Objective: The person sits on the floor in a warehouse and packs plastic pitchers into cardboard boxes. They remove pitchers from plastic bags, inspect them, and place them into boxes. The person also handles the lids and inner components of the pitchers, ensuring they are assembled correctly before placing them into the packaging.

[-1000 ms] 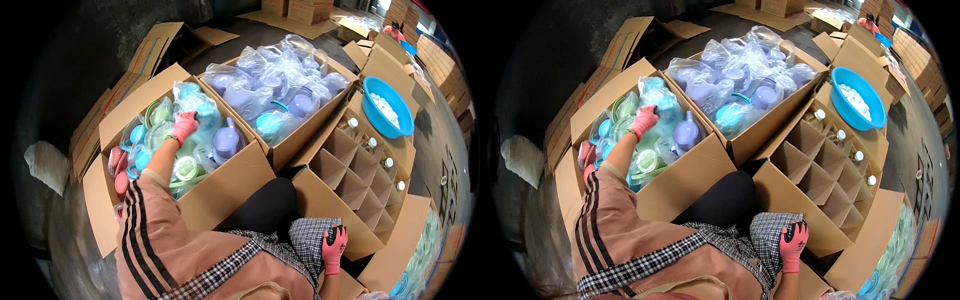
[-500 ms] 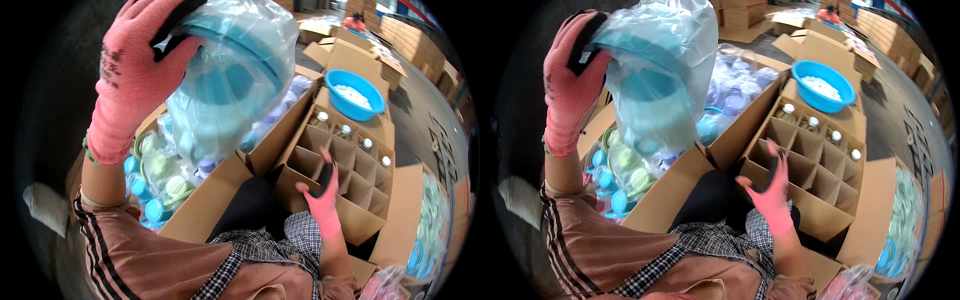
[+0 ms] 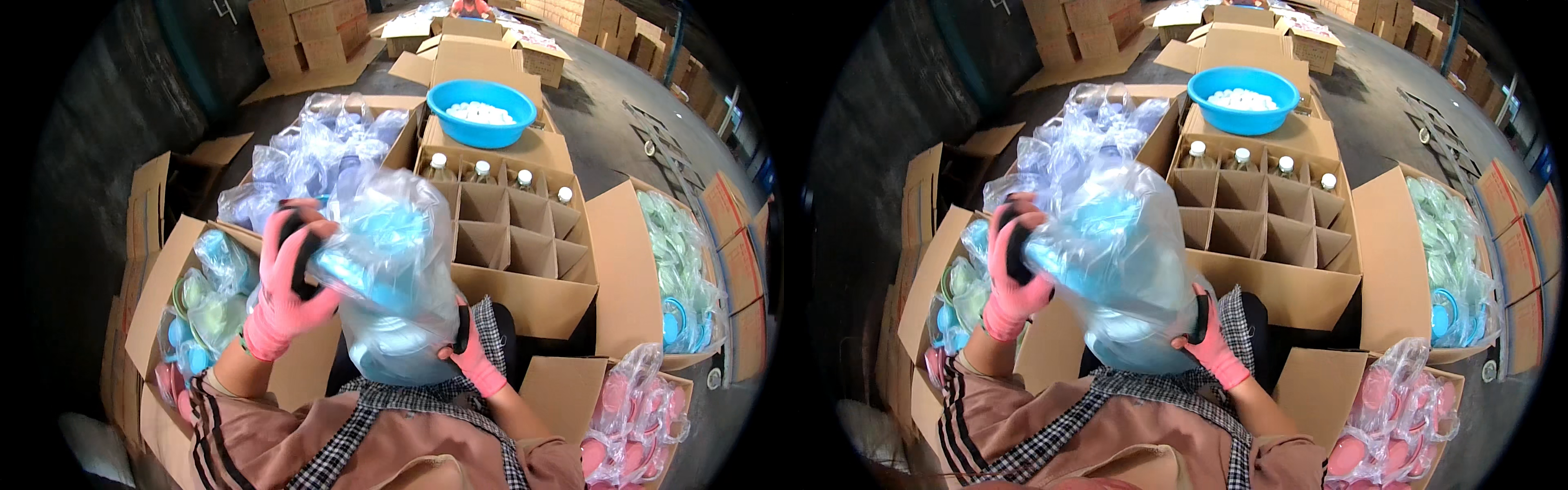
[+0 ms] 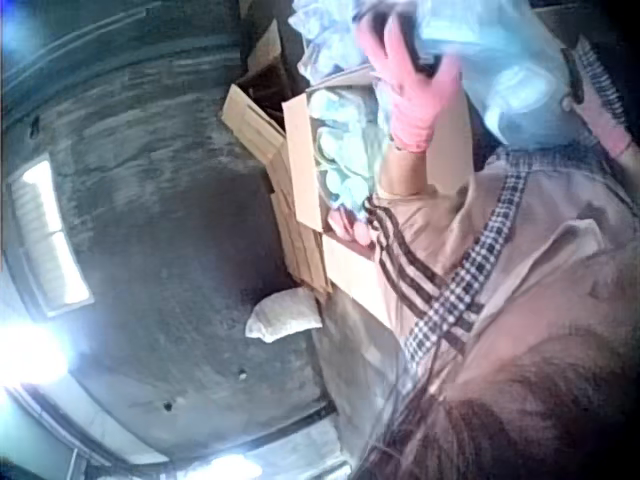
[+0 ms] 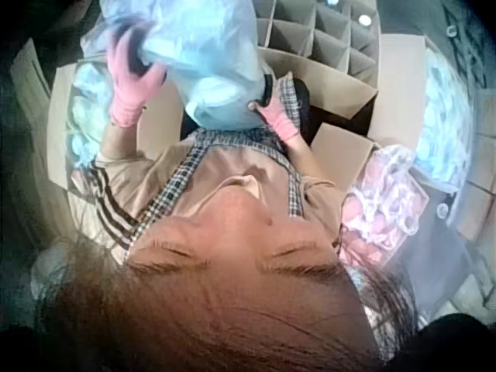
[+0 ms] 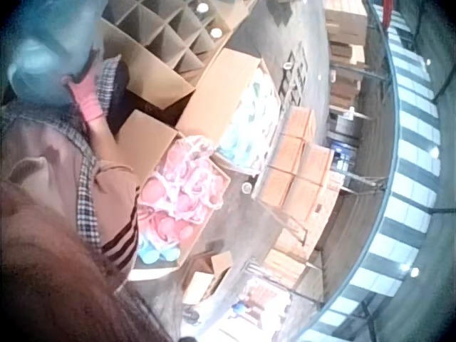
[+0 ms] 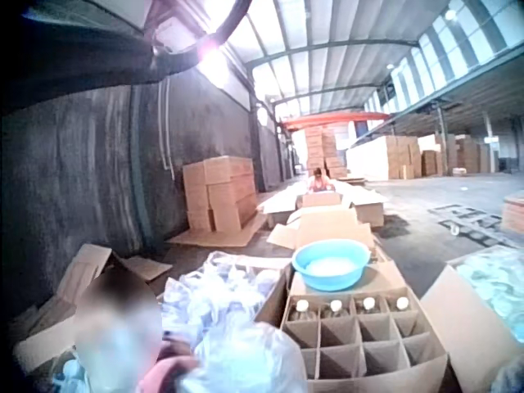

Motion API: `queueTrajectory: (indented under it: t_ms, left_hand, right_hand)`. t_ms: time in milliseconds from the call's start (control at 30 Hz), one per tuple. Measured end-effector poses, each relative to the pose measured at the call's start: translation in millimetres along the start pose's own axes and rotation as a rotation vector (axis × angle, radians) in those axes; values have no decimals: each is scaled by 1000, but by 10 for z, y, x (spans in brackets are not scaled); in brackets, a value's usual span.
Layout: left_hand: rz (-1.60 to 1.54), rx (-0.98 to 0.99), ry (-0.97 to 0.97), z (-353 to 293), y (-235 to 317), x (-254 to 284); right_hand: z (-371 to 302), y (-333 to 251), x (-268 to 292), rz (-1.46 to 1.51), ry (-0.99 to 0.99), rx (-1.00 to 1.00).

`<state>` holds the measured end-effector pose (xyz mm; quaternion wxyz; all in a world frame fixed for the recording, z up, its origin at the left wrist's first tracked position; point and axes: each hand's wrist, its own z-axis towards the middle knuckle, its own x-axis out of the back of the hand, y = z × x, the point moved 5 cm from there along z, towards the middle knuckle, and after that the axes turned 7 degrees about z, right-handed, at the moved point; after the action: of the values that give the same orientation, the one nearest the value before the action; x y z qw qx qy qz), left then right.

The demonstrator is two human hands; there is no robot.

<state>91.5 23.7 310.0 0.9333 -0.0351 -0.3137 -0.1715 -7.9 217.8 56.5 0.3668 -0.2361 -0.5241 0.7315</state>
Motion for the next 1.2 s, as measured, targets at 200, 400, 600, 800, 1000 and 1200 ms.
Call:
queueTrajectory:
  t_ms: [200, 400, 600, 800, 1000, 1200]
  left_hand:
    - [-366, 494, -251, -1823, 228, -794]
    - [-866, 688, -614, -2602, 285, -1134]
    - [-1263, 917, -61, -2065, 245, -715]
    - [-529, 553, -552, -2590, 335, -1361]
    - [-485, 322, -497, -2468, 436, -1650]
    - [-493, 467, -809, -1773, 387, -1556]
  right_hand:
    - [-23, 66, 55, 264, 17, -236]
    - [732, -890, 197, 331, 181, 34]
    - [151, -509, -249, -447, -90, 230]
    - [-393, -442, 186, -472, -211, -281]
    - [516, -2197, 798, -566, 256, 380]
    - [1199, -2247, 566, -838, -361, 7]
